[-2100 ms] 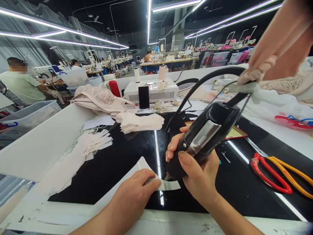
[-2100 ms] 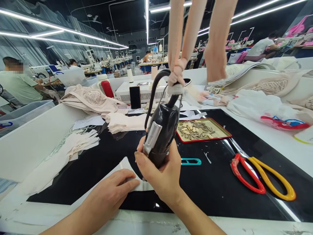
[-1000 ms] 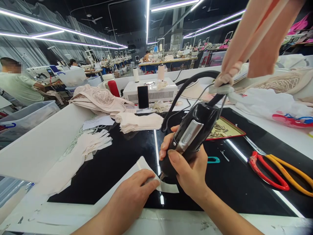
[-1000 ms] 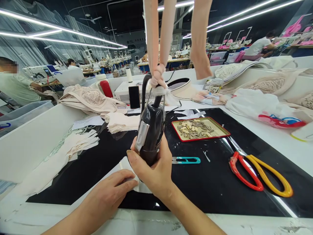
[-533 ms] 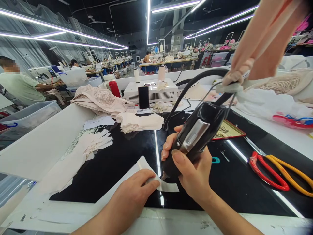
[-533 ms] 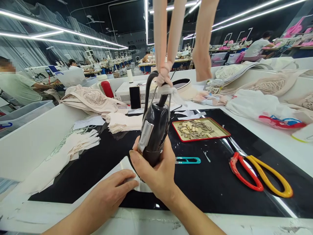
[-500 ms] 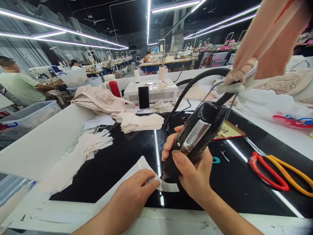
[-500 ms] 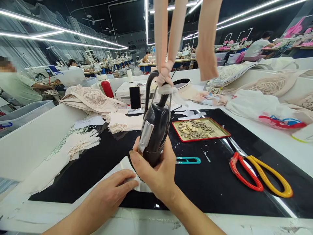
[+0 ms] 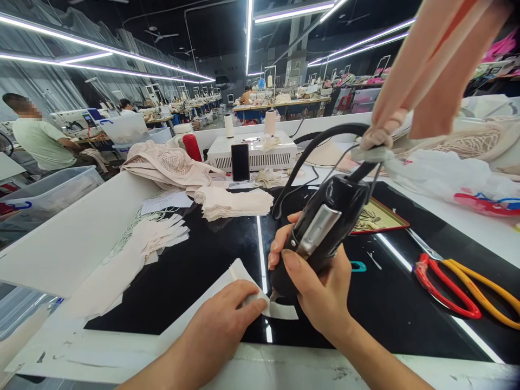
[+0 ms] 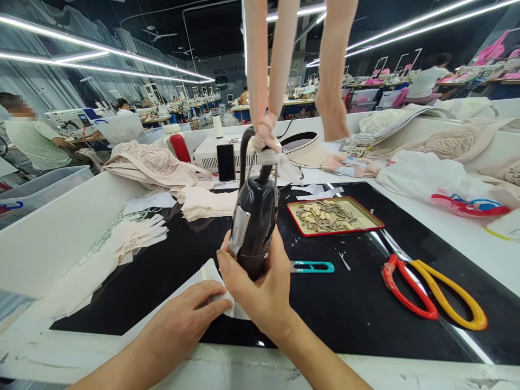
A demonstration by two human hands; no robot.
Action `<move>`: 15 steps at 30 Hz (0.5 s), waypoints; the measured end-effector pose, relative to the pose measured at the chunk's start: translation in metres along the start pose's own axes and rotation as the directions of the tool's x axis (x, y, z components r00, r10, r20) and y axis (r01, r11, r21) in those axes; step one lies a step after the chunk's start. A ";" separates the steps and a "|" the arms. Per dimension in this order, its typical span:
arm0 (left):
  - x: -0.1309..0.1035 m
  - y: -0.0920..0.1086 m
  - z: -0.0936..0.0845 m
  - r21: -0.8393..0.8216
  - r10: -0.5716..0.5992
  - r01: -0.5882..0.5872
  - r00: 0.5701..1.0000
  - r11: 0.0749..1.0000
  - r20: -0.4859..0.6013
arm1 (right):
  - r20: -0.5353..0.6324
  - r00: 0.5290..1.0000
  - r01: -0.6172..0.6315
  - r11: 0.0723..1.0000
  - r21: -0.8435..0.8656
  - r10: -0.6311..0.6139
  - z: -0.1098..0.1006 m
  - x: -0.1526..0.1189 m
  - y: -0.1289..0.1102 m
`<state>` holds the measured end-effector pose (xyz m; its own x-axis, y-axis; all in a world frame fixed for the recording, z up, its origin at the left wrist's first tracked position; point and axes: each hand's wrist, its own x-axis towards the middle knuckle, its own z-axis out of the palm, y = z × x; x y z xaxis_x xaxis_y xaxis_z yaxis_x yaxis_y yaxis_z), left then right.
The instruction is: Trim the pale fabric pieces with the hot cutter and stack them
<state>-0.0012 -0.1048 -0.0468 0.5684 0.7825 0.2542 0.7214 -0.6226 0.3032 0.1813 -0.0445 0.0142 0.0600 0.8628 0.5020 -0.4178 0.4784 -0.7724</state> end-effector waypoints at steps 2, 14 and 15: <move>0.000 0.000 0.000 -0.001 -0.013 0.013 1.000 1.000 0.004 | 0.009 1.000 -0.009 1.000 0.012 0.009 -0.001 0.000 0.002; 0.000 0.000 -0.001 0.028 0.023 -0.022 0.999 0.999 -0.047 | 0.008 1.000 -0.027 1.000 0.002 0.027 0.004 0.005 0.009; 0.000 -0.001 -0.001 0.033 0.025 -0.023 0.998 0.999 -0.049 | 0.008 0.999 -0.032 1.000 0.000 0.032 0.004 0.005 0.009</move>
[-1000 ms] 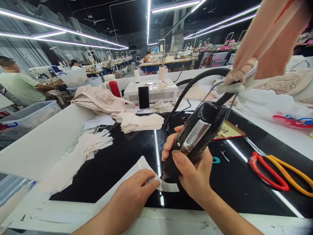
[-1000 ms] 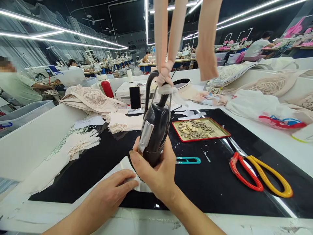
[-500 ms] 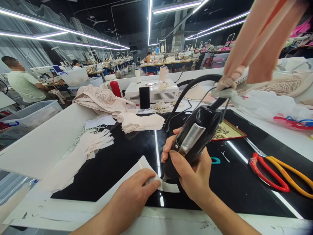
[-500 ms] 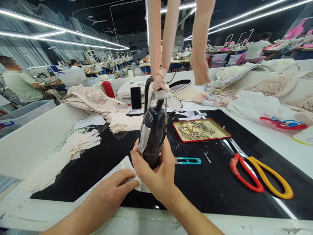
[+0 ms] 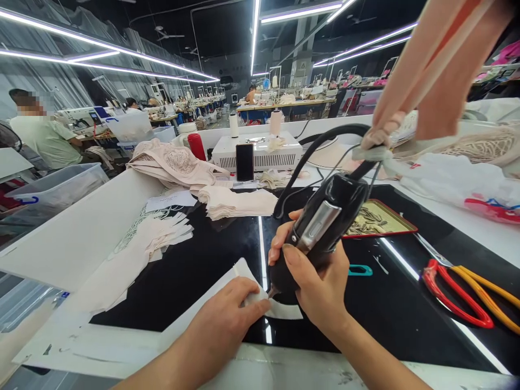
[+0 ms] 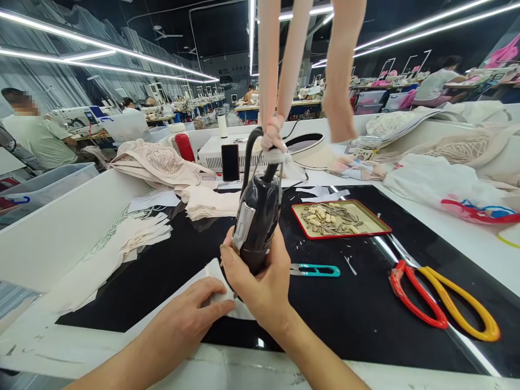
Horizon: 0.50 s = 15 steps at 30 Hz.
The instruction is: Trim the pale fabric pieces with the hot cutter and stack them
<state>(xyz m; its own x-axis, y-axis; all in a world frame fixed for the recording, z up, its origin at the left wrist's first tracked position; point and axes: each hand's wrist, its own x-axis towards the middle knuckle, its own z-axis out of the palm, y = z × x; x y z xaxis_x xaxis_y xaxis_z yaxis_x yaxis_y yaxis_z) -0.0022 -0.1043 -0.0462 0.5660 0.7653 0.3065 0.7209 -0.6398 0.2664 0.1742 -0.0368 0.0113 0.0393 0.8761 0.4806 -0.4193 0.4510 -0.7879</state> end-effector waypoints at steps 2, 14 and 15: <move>0.000 -0.001 0.000 0.008 -0.001 0.001 1.000 1.000 -0.006 | -0.004 1.000 0.005 1.000 0.020 -0.005 0.001 0.001 0.000; 0.000 0.001 0.001 -0.032 -0.026 0.026 1.000 0.999 -0.006 | -0.021 1.000 0.006 1.000 -0.021 -0.006 0.007 0.004 0.003; 0.000 0.001 0.001 -0.031 -0.025 0.025 1.000 0.999 -0.011 | -0.029 1.000 0.007 1.000 -0.017 -0.008 0.007 0.004 0.003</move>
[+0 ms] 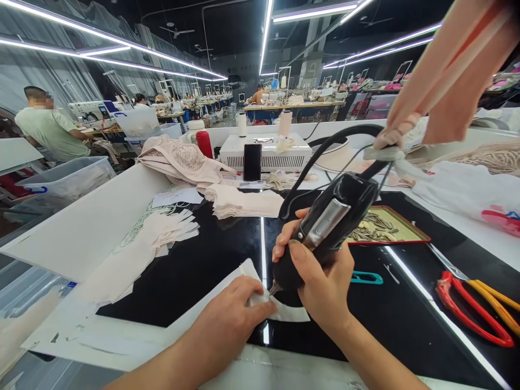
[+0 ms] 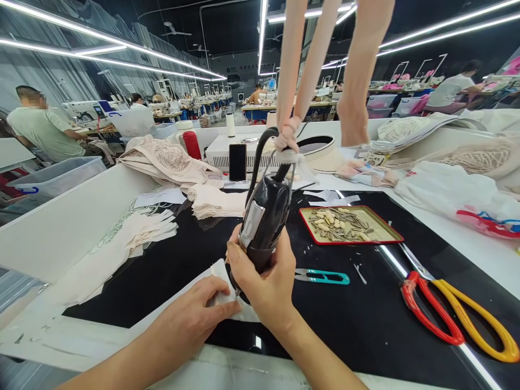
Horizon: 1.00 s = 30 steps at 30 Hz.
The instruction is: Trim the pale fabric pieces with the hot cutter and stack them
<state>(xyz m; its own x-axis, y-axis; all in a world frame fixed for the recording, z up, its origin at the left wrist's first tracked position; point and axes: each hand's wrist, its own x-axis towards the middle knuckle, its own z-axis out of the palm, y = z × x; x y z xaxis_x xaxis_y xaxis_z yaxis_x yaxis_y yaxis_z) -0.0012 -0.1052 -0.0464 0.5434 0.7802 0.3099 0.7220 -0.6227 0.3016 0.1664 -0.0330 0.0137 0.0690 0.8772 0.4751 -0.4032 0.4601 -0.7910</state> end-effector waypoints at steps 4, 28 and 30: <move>0.000 -0.001 0.000 0.015 0.007 -0.007 1.000 1.000 -0.012 | 0.006 1.000 0.012 0.999 0.030 -0.013 0.002 0.003 0.002; 0.028 -0.045 -0.049 -0.207 -0.126 0.138 0.990 0.969 0.071 | 0.026 0.997 0.080 0.970 -0.229 -0.076 -0.029 0.015 -0.006; 0.032 -0.051 -0.047 -0.189 -0.108 0.127 0.988 0.974 0.107 | 0.030 0.996 0.092 0.946 -0.311 -0.087 -0.033 0.017 -0.009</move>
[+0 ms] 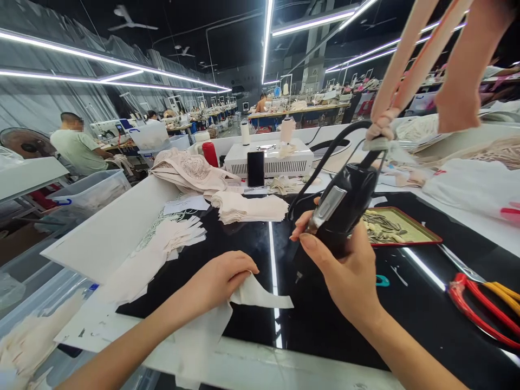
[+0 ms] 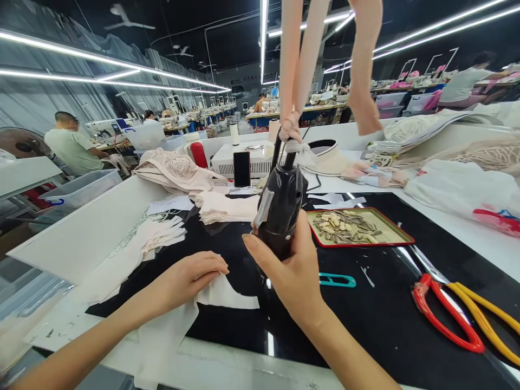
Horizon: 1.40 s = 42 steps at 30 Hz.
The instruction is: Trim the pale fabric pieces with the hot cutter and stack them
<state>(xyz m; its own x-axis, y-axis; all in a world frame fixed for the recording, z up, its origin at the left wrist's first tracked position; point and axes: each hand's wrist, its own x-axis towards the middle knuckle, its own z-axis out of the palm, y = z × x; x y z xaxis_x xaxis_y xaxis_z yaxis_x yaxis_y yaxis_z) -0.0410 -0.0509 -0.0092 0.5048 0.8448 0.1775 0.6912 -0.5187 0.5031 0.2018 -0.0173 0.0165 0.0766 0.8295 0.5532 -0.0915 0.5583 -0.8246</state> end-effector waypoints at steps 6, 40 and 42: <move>0.005 -0.011 0.005 0.036 -0.046 0.042 0.990 0.998 0.133 | -0.291 0.925 0.205 0.965 -0.163 -0.245 -0.024 -0.008 0.003; 0.050 -0.023 -0.019 -0.836 -0.545 0.264 0.837 0.481 -0.049 | 0.547 0.672 -0.489 0.854 -0.177 0.498 0.049 0.010 0.085; 0.053 -0.026 -0.025 -0.830 -0.565 0.261 0.821 0.492 -0.077 | 0.562 0.660 -0.489 0.853 -0.181 0.498 0.054 0.010 0.091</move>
<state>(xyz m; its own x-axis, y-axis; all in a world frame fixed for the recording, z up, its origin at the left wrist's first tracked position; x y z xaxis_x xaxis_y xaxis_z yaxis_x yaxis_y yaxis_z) -0.0455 0.0106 0.0083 -0.0157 0.9972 -0.0734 0.0427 0.0741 0.9963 0.1406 0.0429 -0.0469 -0.5534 0.8326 0.0215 0.0644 0.0684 -0.9956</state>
